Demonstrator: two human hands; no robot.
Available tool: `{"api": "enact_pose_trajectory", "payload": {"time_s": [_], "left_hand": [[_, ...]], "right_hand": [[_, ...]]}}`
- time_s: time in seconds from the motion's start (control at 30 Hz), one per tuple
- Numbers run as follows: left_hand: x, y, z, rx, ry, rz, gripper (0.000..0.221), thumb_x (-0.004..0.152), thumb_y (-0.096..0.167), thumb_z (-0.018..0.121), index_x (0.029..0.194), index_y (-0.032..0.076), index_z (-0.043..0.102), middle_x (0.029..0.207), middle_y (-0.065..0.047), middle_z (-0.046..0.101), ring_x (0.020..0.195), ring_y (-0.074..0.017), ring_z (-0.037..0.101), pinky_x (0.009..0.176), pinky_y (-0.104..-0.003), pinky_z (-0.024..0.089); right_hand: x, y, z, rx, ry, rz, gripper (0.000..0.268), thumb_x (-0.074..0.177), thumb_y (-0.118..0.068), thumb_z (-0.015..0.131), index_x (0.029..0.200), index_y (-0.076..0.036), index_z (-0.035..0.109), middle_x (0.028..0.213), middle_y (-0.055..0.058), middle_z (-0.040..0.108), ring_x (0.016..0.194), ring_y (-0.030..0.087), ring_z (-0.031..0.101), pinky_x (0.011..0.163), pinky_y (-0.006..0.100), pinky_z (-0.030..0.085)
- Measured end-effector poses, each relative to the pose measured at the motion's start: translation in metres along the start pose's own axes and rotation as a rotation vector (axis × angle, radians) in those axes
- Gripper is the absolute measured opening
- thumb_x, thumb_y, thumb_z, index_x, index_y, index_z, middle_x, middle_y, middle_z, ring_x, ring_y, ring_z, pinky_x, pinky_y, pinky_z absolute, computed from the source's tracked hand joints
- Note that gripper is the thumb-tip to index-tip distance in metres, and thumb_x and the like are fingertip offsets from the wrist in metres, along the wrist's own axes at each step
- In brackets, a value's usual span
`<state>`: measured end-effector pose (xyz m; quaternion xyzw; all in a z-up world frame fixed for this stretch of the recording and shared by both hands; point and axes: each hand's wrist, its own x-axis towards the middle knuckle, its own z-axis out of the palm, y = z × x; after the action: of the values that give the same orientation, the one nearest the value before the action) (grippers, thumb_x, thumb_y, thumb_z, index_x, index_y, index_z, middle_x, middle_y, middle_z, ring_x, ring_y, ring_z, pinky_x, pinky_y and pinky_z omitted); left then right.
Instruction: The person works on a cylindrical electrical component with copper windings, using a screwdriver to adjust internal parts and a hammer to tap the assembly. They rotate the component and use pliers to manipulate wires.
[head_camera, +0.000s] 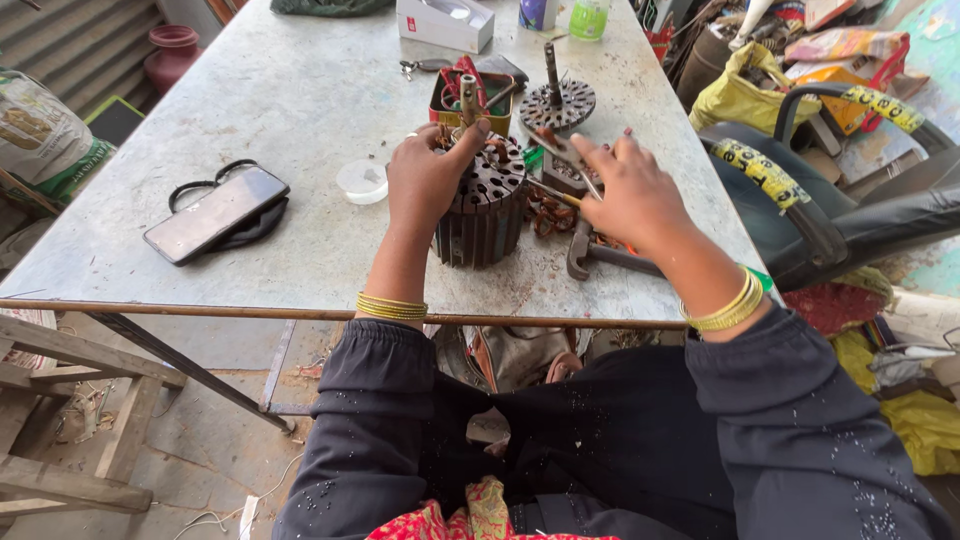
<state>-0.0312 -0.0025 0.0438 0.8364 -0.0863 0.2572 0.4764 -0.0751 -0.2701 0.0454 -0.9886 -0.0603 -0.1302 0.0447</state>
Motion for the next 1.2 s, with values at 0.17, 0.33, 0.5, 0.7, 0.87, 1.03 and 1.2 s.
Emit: {"api": "enact_pose_trajectory", "payload": {"time_s": [0.17, 0.33, 0.5, 0.7, 0.87, 1.03, 1.2], "left_hand": [[0.001, -0.001, 0.002, -0.049, -0.030, -0.034, 0.067, 0.081, 0.071, 0.064, 0.086, 0.006, 0.080, 0.084, -0.013, 0.075, 0.084, -0.0301, 0.073, 0.078, -0.043, 0.053], [0.001, -0.005, 0.004, 0.000, 0.003, -0.006, 0.070, 0.082, 0.072, 0.066, 0.088, 0.004, 0.079, 0.089, -0.015, 0.075, 0.087, -0.0326, 0.071, 0.080, -0.044, 0.053], [0.003, -0.004, 0.003, 0.009, -0.003, -0.037, 0.072, 0.078, 0.073, 0.066, 0.092, 0.003, 0.078, 0.090, -0.016, 0.075, 0.087, -0.0326, 0.073, 0.080, -0.043, 0.054], [0.000, 0.000, 0.000, -0.003, 0.001, -0.030, 0.071, 0.080, 0.071, 0.065, 0.086, 0.002, 0.079, 0.088, -0.016, 0.075, 0.085, -0.0336, 0.072, 0.079, -0.044, 0.053], [0.000, 0.004, -0.001, 0.017, 0.010, -0.054, 0.072, 0.079, 0.072, 0.067, 0.088, 0.002, 0.076, 0.083, -0.017, 0.074, 0.081, -0.0328, 0.073, 0.075, -0.044, 0.055], [0.000, 0.003, -0.004, -0.029, 0.001, -0.042, 0.071, 0.079, 0.071, 0.065, 0.089, 0.002, 0.078, 0.084, -0.018, 0.075, 0.083, -0.0338, 0.073, 0.076, -0.045, 0.054], [0.001, -0.001, -0.002, 0.009, 0.015, -0.012, 0.074, 0.079, 0.072, 0.068, 0.097, 0.000, 0.077, 0.093, -0.020, 0.075, 0.090, -0.0342, 0.073, 0.080, -0.044, 0.055]], "right_hand": [[0.027, 0.017, 0.020, 0.077, -0.137, 0.097, 0.078, 0.088, -0.054, 0.074, 0.153, -0.031, 0.037, 0.145, 0.021, 0.039, 0.134, 0.039, 0.040, 0.106, 0.050, 0.038], [0.040, 0.014, 0.037, -0.004, 0.125, -0.032, 0.048, 0.094, -0.034, 0.071, 0.140, -0.024, 0.063, 0.128, 0.014, 0.058, 0.123, 0.036, 0.052, 0.103, 0.053, 0.039], [0.054, -0.029, 0.025, 0.508, 0.268, -0.246, 0.034, 0.087, -0.041, 0.081, 0.108, -0.014, 0.081, 0.106, 0.012, 0.064, 0.110, 0.032, 0.057, 0.097, 0.048, 0.043], [0.068, -0.065, 0.042, 0.620, 0.406, -0.269, 0.022, 0.085, -0.024, 0.084, 0.095, -0.005, 0.079, 0.094, 0.005, 0.066, 0.094, 0.023, 0.064, 0.087, 0.038, 0.050], [0.064, -0.075, 0.056, 1.487, 0.228, 0.040, 0.016, 0.089, -0.014, 0.079, 0.097, -0.002, 0.073, 0.091, 0.006, 0.072, 0.087, 0.018, 0.066, 0.079, 0.029, 0.054], [0.048, -0.083, 0.050, 0.539, 0.734, -0.338, 0.016, 0.091, -0.013, 0.080, 0.097, 0.001, 0.074, 0.095, 0.011, 0.063, 0.093, 0.028, 0.063, 0.084, 0.038, 0.050], [0.052, -0.078, 0.037, 0.679, 0.512, -0.247, 0.017, 0.089, -0.015, 0.079, 0.094, 0.000, 0.072, 0.097, 0.009, 0.063, 0.093, 0.025, 0.065, 0.085, 0.037, 0.051]]}}
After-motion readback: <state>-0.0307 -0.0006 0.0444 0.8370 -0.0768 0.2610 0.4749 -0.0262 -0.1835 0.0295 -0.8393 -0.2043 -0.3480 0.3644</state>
